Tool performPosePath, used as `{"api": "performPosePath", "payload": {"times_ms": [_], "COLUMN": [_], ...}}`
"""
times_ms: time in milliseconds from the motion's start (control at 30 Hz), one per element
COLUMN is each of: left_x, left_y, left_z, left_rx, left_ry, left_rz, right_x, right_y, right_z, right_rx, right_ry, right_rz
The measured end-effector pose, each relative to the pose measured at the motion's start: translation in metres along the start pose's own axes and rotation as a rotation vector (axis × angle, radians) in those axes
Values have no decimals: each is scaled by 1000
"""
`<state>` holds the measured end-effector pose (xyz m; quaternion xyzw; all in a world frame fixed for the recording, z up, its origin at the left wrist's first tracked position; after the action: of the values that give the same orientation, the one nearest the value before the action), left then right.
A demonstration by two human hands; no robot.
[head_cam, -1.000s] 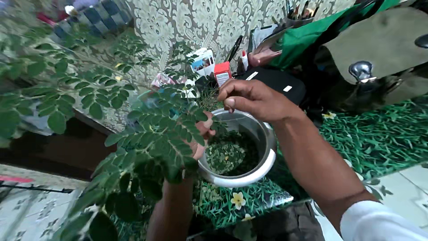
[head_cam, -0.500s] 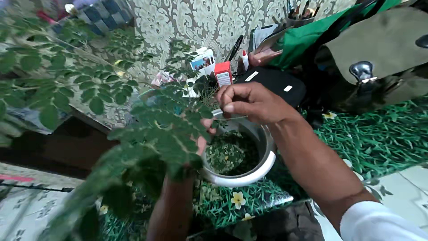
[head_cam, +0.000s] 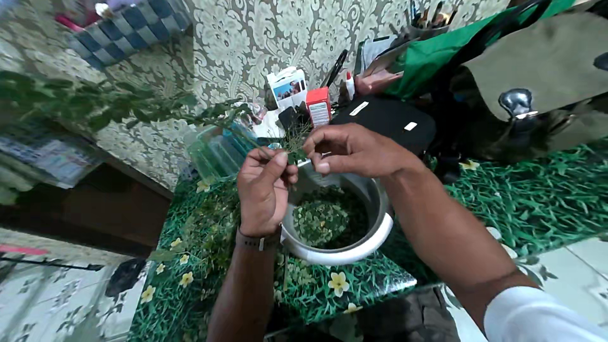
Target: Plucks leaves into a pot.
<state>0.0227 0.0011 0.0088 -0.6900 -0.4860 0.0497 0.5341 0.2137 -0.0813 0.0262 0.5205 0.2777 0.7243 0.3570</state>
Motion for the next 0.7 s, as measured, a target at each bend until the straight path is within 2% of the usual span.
{"api": "performPosePath", "payload": {"times_ms": [300, 433, 700], "left_x": [-2, -1, -4], "left_y": [-1, -4, 0], "left_z": [-2, 0, -6], "left_rx": [36, 60, 55], "left_ry": [1, -4, 20], "left_rz": [-19, -40, -29], "right_x": [6, 3, 7], "right_y": [-8, -6, -3], "right_z": [-11, -4, -13], "right_rx": [33, 31, -15], "right_ry": [-108, -150, -157], "right_rz": [94, 72, 101]}}
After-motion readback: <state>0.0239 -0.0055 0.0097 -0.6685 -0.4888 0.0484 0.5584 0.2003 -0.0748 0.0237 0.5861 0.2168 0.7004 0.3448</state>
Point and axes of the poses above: each hand's wrist, its own x-axis towards the middle knuckle, its own z-axis out of the back of the hand, y = z × x, the point moved 1 cm from there along x, towards the middle knuckle, and after that the axes turned 1 degree about x, right-handed, at the moved point
